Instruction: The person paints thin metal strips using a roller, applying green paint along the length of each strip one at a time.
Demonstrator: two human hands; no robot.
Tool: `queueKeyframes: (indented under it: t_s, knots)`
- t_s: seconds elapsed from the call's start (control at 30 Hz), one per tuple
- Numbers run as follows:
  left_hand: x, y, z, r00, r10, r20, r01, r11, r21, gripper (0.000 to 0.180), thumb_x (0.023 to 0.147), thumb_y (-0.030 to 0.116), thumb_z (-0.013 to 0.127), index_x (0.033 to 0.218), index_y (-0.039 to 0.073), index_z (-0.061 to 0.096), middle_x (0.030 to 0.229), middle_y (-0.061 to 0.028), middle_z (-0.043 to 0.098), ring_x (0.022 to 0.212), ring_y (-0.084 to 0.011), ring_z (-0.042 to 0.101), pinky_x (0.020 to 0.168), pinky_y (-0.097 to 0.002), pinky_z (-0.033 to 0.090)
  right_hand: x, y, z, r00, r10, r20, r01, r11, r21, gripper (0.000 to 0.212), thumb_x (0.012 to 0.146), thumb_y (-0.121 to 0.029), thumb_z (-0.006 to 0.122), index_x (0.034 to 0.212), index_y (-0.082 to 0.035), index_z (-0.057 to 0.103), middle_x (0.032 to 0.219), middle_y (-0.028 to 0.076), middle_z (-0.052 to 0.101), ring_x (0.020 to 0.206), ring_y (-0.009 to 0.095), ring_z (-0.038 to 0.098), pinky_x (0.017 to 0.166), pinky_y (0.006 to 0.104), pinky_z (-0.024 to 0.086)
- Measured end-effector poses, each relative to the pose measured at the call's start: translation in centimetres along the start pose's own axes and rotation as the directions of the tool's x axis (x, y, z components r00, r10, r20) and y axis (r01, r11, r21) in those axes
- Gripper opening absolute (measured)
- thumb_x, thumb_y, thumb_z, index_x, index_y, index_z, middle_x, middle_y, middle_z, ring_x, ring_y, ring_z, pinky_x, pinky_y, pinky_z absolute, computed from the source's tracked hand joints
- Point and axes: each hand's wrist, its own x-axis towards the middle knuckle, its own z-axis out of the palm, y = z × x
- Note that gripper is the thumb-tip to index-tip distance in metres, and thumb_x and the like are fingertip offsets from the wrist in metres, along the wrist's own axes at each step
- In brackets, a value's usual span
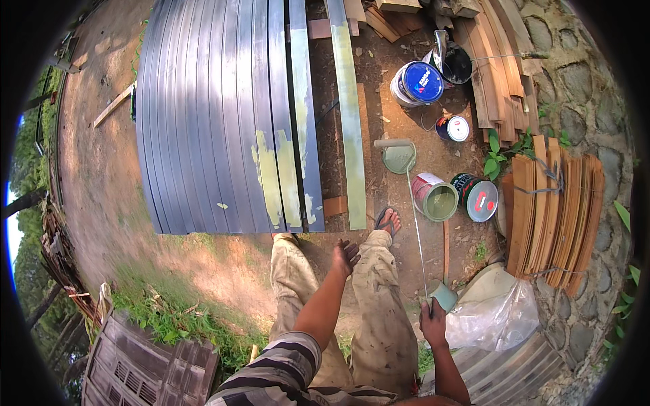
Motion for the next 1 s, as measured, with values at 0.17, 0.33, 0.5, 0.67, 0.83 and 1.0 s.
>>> queueKeyframes:
  t_s: [0.17,0.33,0.5,0.67,0.83,1.0]
  knots:
    - [-5.8,3.2,-10.7,0.875,0.429,0.223,-0.396,0.373,0.839,0.045,0.102,0.038,0.057,0.131,0.005,0.065,0.113,-0.0205,0.075,0.107,-0.0357,0.072,0.094,-0.0453,0.054,1.0,-7.0,6.1,0.999,-0.048,0.02,0.048,0.998,0.039,0.07,0.107,-0.054,0.05,0.13,0.012,0.057,0.098,0.03,0.067,0.103,0.047,0.061,0.095,0.0533,0.046]
    - [-19.1,9.7,-15.3,0.893,0.406,0.195,-0.185,-0.063,0.981,0.041,0.099,0.034,0.058,0.133,0.012,0.064,0.126,-0.0182,0.071,0.117,-0.0392,0.066,0.102,-0.0486,0.051,5.0,-14.8,7.2,0.983,-0.167,-0.074,0.173,0.982,0.072,0.062,0.107,-0.053,0.05,0.108,0.009,0.062,0.096,0.033,0.066,0.09,0.052,0.062,0.084,0.0563,0.048]
    - [-21.4,9.3,-19.0,0.883,0.416,0.219,-0.17,-0.151,0.974,0.046,0.096,0.033,0.059,0.135,0.009,0.062,0.134,-0.016,0.066,0.13,-0.0348,0.057,0.112,-0.0509,0.042,16.9,-26.7,5.5,0.991,-0.129,-0.035,0.133,0.975,0.18,0.065,0.108,-0.05,0.048,0.118,0.012,0.063,0.104,0.034,0.069,0.106,0.053,0.063,0.093,0.0552,0.048]
    - [-21.2,9.8,-18.0,0.878,0.427,0.215,-0.15,-0.18,0.972,0.047,0.096,0.034,0.059,0.135,0.008,0.062,0.135,-0.0168,0.065,0.132,-0.0341,0.056,0.114,-0.0517,0.039,27.5,-40.6,0.2,0.999,-0.049,-0.014,0.05,0.902,0.429,0.058,0.107,-0.053,0.051,0.097,0.003,0.058,0.067,0.01,0.057,0.049,0.022,0.058,0.044,0.0409,0.048]
    - [-21.6,12.5,-18.3,0.876,0.415,0.245,-0.157,-0.235,0.959,0.047,0.095,0.034,0.058,0.133,0.006,0.062,0.134,-0.0168,0.065,0.132,-0.0335,0.056,0.113,-0.0507,0.039,28.9,-42.8,-2.0,0.997,-0.066,-0.032,0.074,0.919,0.387,0.055,0.107,-0.054,0.052,0.089,-0.002,0.056,0.064,0.006,0.054,0.045,0.018,0.051,0.041,0.0355,0.042]
    - [-22.9,17.3,-19.6,0.832,0.452,0.321,-0.2,-0.294,0.934,0.04,0.094,0.03,0.06,0.124,0.005,0.064,0.127,-0.0166,0.068,0.127,-0.0338,0.059,0.109,-0.0497,0.043,19.1,-30.6,4.1,0.991,0.118,0.058,-0.129,0.957,0.261,0.054,0.108,-0.05,0.05,0.109,0.003,0.061,0.098,0.023,0.061,0.09,0.037,0.057,0.08,0.0454,0.044]
